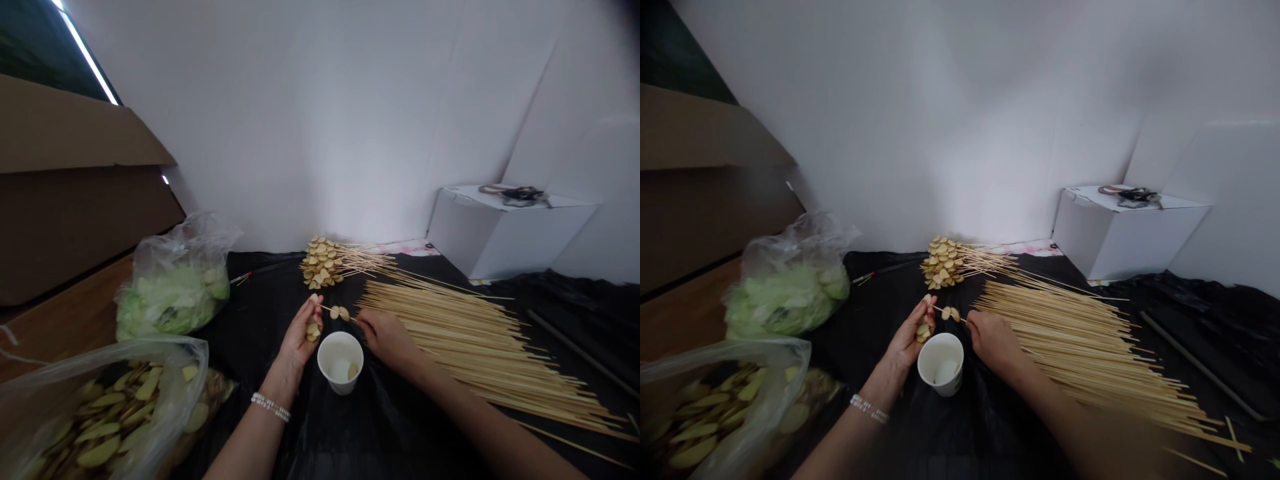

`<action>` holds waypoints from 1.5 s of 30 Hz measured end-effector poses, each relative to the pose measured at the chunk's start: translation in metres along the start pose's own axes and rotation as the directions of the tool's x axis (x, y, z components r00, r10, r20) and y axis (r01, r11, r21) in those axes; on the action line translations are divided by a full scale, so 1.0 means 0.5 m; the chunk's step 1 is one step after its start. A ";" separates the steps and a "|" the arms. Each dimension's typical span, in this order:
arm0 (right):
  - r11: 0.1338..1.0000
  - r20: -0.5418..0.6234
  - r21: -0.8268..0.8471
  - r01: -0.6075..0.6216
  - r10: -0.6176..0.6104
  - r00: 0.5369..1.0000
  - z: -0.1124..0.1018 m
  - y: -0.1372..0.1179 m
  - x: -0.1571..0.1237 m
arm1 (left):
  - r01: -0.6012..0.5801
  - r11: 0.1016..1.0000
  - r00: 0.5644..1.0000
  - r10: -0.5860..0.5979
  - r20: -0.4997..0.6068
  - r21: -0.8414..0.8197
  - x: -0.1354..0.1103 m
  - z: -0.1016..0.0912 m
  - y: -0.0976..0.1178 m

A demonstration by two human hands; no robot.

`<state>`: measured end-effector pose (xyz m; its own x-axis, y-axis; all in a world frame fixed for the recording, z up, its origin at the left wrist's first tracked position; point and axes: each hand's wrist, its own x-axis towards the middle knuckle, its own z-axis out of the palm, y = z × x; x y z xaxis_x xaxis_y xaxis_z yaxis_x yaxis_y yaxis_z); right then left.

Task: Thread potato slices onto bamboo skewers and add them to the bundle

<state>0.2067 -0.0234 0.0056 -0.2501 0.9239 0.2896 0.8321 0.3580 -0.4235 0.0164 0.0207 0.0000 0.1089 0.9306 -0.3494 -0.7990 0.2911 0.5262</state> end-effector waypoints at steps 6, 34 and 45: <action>0.999 0.008 -0.025 -0.039 0.039 0.999 0.002 -0.003 -0.001 | -0.036 0.999 0.999 0.036 0.007 0.021 0.001 0.001 -0.002; 0.993 0.006 -0.113 0.029 -0.029 1.000 0.007 -0.001 -0.006 | -0.142 0.969 0.985 0.160 -0.071 0.202 0.024 -0.016 -0.012; 1.000 -0.018 0.000 0.002 -0.002 1.000 0.019 0.007 -0.002 | -0.147 0.955 0.987 0.159 -0.028 0.257 0.026 -0.020 -0.015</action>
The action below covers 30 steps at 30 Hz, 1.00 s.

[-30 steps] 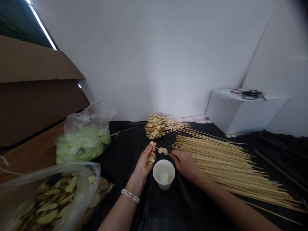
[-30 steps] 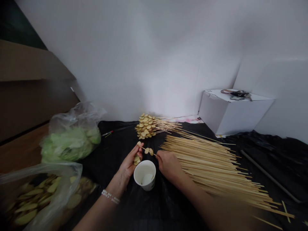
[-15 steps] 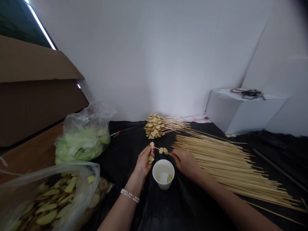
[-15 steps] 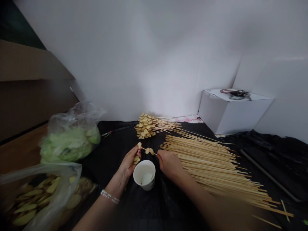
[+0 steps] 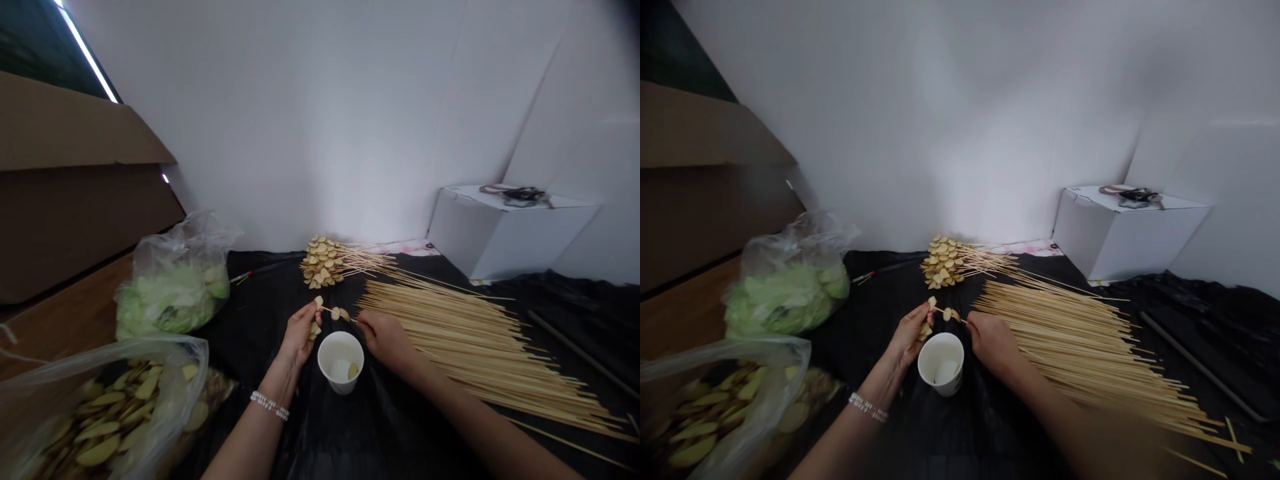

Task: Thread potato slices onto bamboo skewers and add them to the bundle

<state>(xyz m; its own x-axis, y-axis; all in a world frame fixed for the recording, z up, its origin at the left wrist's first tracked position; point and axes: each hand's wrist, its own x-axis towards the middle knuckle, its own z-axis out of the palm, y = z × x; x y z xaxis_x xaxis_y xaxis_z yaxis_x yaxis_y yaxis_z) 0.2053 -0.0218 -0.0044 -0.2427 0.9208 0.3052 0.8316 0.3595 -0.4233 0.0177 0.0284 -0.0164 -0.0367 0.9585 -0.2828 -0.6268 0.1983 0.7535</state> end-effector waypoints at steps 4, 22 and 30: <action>0.996 -0.035 -0.073 0.042 -0.045 0.998 0.001 0.000 -0.004 | -0.010 0.999 1.000 0.010 -0.008 0.030 -0.003 0.002 -0.002; 0.994 -0.013 -0.105 0.042 -0.044 0.999 -0.005 0.004 0.000 | -0.107 0.967 0.992 0.088 0.091 0.232 -0.013 0.006 -0.003; 0.999 0.022 -0.034 0.029 -0.028 0.999 0.000 0.009 0.004 | -0.094 0.965 0.993 0.073 0.094 0.246 -0.018 0.012 -0.002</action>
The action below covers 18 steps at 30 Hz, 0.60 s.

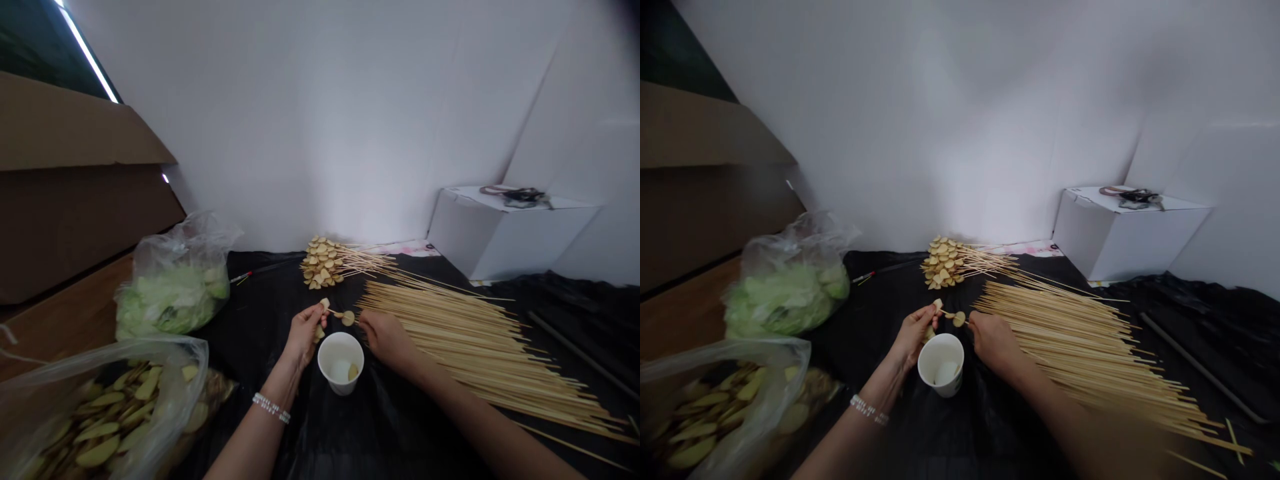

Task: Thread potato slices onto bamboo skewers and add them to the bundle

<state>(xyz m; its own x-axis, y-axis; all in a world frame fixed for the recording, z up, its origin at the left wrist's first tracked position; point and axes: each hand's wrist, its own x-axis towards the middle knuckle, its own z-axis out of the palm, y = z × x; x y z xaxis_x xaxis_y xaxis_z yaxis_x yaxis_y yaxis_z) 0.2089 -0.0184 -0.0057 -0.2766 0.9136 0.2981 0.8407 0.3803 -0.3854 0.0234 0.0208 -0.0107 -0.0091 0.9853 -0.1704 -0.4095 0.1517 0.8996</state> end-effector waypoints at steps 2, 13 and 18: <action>1.000 -0.030 -0.017 0.006 -0.006 1.000 -0.002 -0.003 -0.001 | -0.005 1.000 1.000 0.005 0.002 0.000 -0.001 0.002 -0.001; 0.998 0.020 0.060 0.002 -0.003 1.000 0.004 -0.002 -0.002 | -0.002 1.000 1.000 0.002 0.023 0.019 -0.003 0.005 -0.005; 1.000 -0.041 0.002 0.005 -0.005 0.999 0.007 -0.005 -0.002 | 0.007 1.000 1.000 -0.007 0.030 0.009 -0.007 0.010 -0.006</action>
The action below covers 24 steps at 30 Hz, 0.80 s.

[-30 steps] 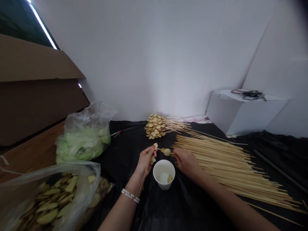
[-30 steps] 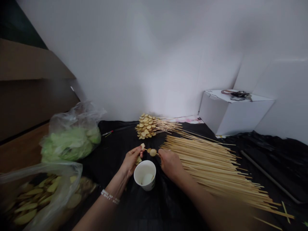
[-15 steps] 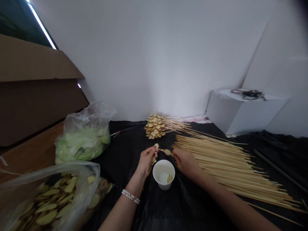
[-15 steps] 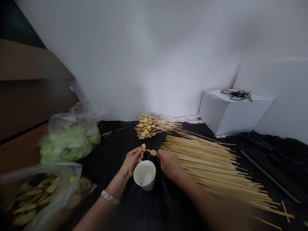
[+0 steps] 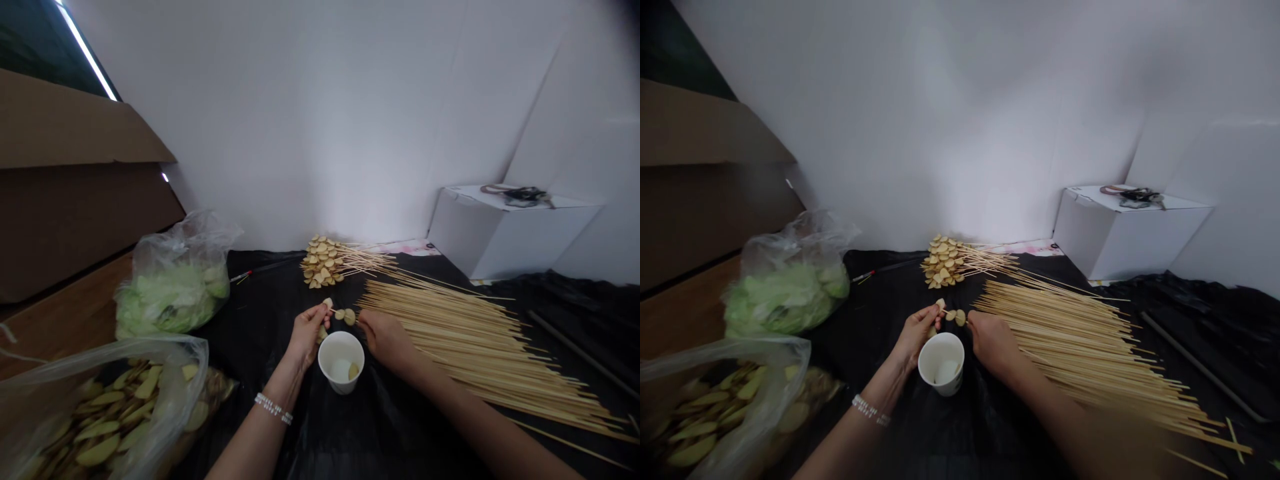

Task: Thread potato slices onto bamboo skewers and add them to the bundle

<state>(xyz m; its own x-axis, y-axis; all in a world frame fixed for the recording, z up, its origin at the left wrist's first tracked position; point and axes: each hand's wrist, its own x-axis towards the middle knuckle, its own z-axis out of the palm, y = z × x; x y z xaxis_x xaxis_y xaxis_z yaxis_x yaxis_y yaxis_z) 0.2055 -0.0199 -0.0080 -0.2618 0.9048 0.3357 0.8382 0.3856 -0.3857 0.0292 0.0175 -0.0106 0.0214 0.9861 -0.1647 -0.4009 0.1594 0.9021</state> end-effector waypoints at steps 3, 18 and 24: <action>1.000 -0.013 -0.020 0.011 -0.011 1.000 0.003 -0.001 -0.003 | 0.000 1.000 1.000 0.000 -0.006 0.012 -0.001 0.002 0.001; 0.994 -0.025 0.113 0.003 -0.001 1.000 -0.006 -0.008 0.003 | 0.054 0.998 0.998 -0.054 0.023 0.030 -0.006 0.008 0.000; 0.999 -0.043 0.034 0.021 -0.019 0.999 -0.007 -0.009 0.000 | 0.092 0.996 0.995 -0.093 0.031 0.003 -0.012 0.010 0.008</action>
<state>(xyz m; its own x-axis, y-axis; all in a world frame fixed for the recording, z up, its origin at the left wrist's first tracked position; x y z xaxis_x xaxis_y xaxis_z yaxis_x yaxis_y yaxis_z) 0.2033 -0.0223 -0.0034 -0.2570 0.8887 0.3797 0.8158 0.4102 -0.4076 0.0320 0.0124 -0.0038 0.0867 0.9681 -0.2351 -0.3941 0.2501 0.8844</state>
